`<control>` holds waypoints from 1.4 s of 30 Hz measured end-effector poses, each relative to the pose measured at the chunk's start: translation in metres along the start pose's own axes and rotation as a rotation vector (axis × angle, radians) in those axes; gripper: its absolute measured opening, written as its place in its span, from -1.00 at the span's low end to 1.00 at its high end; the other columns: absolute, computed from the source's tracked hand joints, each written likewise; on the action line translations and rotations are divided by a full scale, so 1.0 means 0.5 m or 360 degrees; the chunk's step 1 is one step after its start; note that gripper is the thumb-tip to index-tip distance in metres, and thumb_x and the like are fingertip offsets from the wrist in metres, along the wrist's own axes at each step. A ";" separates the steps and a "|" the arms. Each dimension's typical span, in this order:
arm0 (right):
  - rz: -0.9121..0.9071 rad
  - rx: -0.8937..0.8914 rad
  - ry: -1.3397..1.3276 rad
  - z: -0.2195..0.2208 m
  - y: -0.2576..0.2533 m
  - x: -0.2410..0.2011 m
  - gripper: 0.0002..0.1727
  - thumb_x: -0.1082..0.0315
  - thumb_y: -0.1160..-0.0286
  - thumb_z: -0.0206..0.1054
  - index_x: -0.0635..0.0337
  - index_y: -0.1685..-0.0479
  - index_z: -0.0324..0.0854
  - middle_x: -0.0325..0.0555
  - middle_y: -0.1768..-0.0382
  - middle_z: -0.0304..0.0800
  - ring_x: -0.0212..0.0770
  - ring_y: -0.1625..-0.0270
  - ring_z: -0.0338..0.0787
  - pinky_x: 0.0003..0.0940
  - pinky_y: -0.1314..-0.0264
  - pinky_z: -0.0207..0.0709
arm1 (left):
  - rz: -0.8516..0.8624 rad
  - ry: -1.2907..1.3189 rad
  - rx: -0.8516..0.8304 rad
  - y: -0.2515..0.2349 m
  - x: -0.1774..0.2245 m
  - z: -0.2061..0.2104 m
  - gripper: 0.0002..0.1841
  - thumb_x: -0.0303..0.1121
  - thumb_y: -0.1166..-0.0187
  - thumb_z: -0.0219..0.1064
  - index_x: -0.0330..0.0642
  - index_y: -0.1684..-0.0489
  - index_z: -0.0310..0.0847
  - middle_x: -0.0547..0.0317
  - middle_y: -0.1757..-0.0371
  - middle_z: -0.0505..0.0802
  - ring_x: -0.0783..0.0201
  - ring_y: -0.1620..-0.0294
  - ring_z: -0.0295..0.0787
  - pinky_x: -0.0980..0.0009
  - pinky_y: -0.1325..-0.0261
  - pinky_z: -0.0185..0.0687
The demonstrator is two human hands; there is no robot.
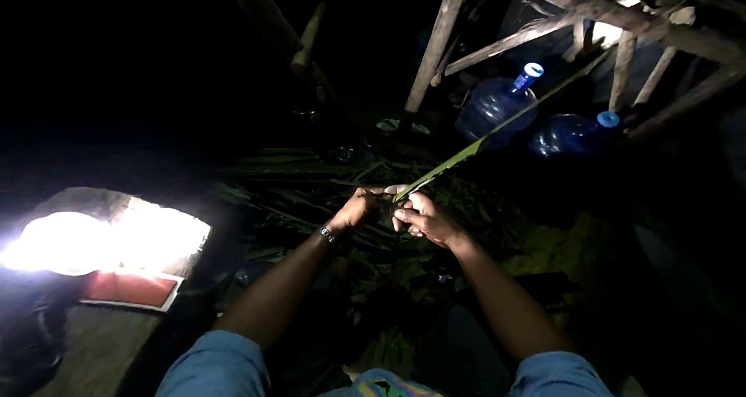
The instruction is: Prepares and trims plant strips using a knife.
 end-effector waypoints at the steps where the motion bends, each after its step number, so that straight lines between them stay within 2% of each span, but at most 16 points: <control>1: -0.0007 -0.0025 0.0009 0.002 -0.001 -0.002 -0.46 0.39 -0.69 0.15 0.10 -0.67 0.30 -0.28 0.39 0.77 -0.60 0.63 0.42 -0.69 0.62 0.21 | -0.0061 0.0017 -0.0042 0.002 -0.003 0.000 -0.75 -0.51 -0.66 0.07 -0.22 0.07 0.74 0.35 0.44 0.76 0.56 0.55 0.56 0.60 0.45 0.52; 5: -0.0111 0.0055 0.0083 -0.001 0.005 -0.017 -0.51 0.44 -0.68 0.15 0.23 -0.59 0.43 -0.32 0.39 0.79 -0.64 0.64 0.39 -0.72 0.63 0.19 | -0.0128 0.0017 -0.0165 0.001 -0.006 0.003 -0.76 -0.50 -0.62 0.09 -0.18 0.10 0.74 0.37 0.46 0.74 0.56 0.54 0.56 0.61 0.45 0.49; 6: -0.0138 0.0123 0.0093 -0.004 0.009 -0.022 -0.58 0.44 -0.68 0.15 0.26 -0.49 0.51 -0.33 0.39 0.80 -0.65 0.64 0.40 -0.72 0.62 0.20 | -0.0122 0.0023 -0.0170 0.002 -0.004 0.006 -0.76 -0.52 -0.59 0.08 -0.18 0.14 0.73 0.37 0.47 0.73 0.56 0.54 0.56 0.61 0.46 0.49; 9: -0.0150 0.0379 0.0096 -0.022 0.018 -0.032 -0.84 0.45 -0.69 0.18 0.29 0.07 0.68 -0.29 0.43 0.80 -0.63 0.66 0.40 -0.69 0.62 0.25 | -0.0096 0.0048 -0.0145 0.009 0.008 0.017 -0.76 -0.55 -0.62 0.07 -0.10 0.38 0.62 0.43 0.55 0.67 0.58 0.59 0.49 0.64 0.49 0.45; 10: -0.0146 0.0431 0.0097 -0.028 0.020 -0.031 -0.85 0.45 -0.69 0.19 0.30 0.12 0.67 -0.27 0.44 0.79 -0.61 0.66 0.40 -0.68 0.61 0.26 | -0.0068 0.0049 -0.0144 0.009 0.011 0.020 -0.75 -0.55 -0.62 0.07 -0.10 0.42 0.62 0.43 0.57 0.64 0.59 0.62 0.44 0.65 0.53 0.39; 12: -0.0173 0.0502 0.0103 -0.035 0.022 -0.032 -0.85 0.45 -0.69 0.21 0.32 0.10 0.67 -0.23 0.43 0.80 -0.58 0.65 0.43 -0.66 0.60 0.29 | -0.0037 -0.0008 -0.0154 0.007 0.014 0.024 -0.76 -0.54 -0.61 0.06 -0.13 0.40 0.63 0.42 0.57 0.62 0.60 0.65 0.37 0.67 0.57 0.31; 15: -0.0291 0.0560 0.0158 -0.044 0.027 -0.040 -0.84 0.47 -0.67 0.19 0.32 0.07 0.69 -0.25 0.43 0.81 -0.59 0.65 0.43 -0.65 0.59 0.30 | -0.0057 -0.0007 -0.0178 0.003 0.013 0.028 -0.78 -0.50 -0.69 0.06 -0.16 0.29 0.64 0.41 0.54 0.62 0.60 0.64 0.39 0.68 0.56 0.32; 21: -0.0484 0.0607 0.0361 -0.049 0.033 -0.053 -0.78 0.48 -0.66 0.19 0.36 -0.07 0.70 -0.28 0.39 0.84 -0.62 0.62 0.46 -0.67 0.55 0.34 | -0.0109 -0.0009 -0.0206 0.006 0.022 0.028 -0.77 -0.46 -0.71 0.07 -0.16 0.30 0.66 0.39 0.54 0.63 0.59 0.64 0.41 0.68 0.57 0.34; 24: -0.0550 0.0792 0.0440 -0.068 0.044 -0.070 -0.82 0.49 -0.66 0.16 0.32 0.08 0.70 -0.28 0.40 0.84 -0.61 0.62 0.46 -0.65 0.55 0.37 | -0.0166 -0.0066 -0.0131 0.014 0.028 0.020 -0.78 -0.42 -0.76 0.09 -0.16 0.24 0.66 0.40 0.55 0.61 0.59 0.66 0.38 0.69 0.60 0.32; 29: -0.0579 0.1093 0.0035 -0.152 0.087 -0.094 -0.80 0.48 -0.70 0.10 0.15 0.13 0.67 -0.23 0.38 0.82 -0.55 0.69 0.44 -0.65 0.64 0.36 | -0.0223 -0.0235 -0.0078 0.014 0.023 -0.016 -0.79 -0.42 -0.77 0.11 -0.22 0.22 0.66 0.38 0.56 0.58 0.58 0.66 0.36 0.67 0.59 0.29; 30: -0.0596 0.1169 -0.0055 -0.172 0.099 -0.096 -0.79 0.50 -0.69 0.07 0.13 0.11 0.64 -0.23 0.39 0.81 -0.55 0.72 0.42 -0.66 0.67 0.35 | -0.0234 -0.0257 -0.0084 0.010 0.021 -0.025 -0.80 -0.42 -0.78 0.12 -0.26 0.11 0.68 0.35 0.52 0.60 0.56 0.63 0.39 0.64 0.55 0.34; 33: -0.0659 0.1450 -0.0289 -0.246 0.144 -0.098 -0.72 0.55 -0.70 -0.02 0.13 -0.09 0.58 -0.26 0.36 0.69 -0.52 0.73 0.38 -0.66 0.71 0.35 | -0.0206 -0.0329 -0.0065 -0.015 -0.010 -0.065 -0.82 -0.40 -0.74 0.16 -0.26 0.15 0.68 0.33 0.54 0.63 0.54 0.63 0.45 0.61 0.53 0.41; 36: -0.0687 0.1684 -0.0401 -0.295 0.179 -0.096 -0.73 0.55 -0.77 -0.05 0.15 -0.19 0.52 -0.21 0.34 0.71 -0.50 0.77 0.36 -0.65 0.77 0.32 | -0.0214 -0.0396 0.0010 -0.023 -0.029 -0.098 -0.79 -0.37 -0.77 0.17 -0.32 0.00 0.67 0.24 0.45 0.68 0.48 0.54 0.53 0.54 0.44 0.52; 38: -0.0538 0.1534 -0.0277 -0.277 0.167 -0.089 -0.65 0.52 -0.76 -0.07 0.15 -0.40 0.43 -0.20 0.35 0.69 -0.49 0.77 0.36 -0.62 0.76 0.34 | -0.0146 -0.0380 0.0110 -0.020 -0.019 -0.096 -0.79 -0.36 -0.78 0.18 -0.30 0.05 0.68 0.27 0.50 0.67 0.50 0.60 0.49 0.57 0.50 0.46; 40: -0.0302 0.1146 -0.0038 -0.217 0.127 -0.075 -0.52 0.46 -0.72 -0.01 0.15 -0.62 0.35 -0.18 0.36 0.71 -0.48 0.71 0.38 -0.57 0.67 0.33 | -0.0052 -0.0359 0.0202 -0.009 0.003 -0.074 -0.80 -0.36 -0.79 0.18 -0.26 0.16 0.68 0.31 0.58 0.62 0.53 0.68 0.40 0.62 0.60 0.36; 42: -0.0135 0.0761 0.0183 -0.138 0.085 -0.058 -0.53 0.43 -0.74 0.07 0.20 -0.62 0.39 -0.16 0.35 0.78 -0.49 0.65 0.42 -0.57 0.60 0.34 | 0.0055 -0.0390 0.0226 -0.006 0.014 -0.054 -0.78 -0.37 -0.79 0.17 -0.28 0.20 0.68 0.29 0.61 0.60 0.52 0.70 0.38 0.62 0.61 0.33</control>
Point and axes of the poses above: each hand's wrist, its own y-axis away from the middle knuckle, its own z-axis out of the palm, x = y × z, the point moved 7 cm from there along -y, towards the middle knuckle
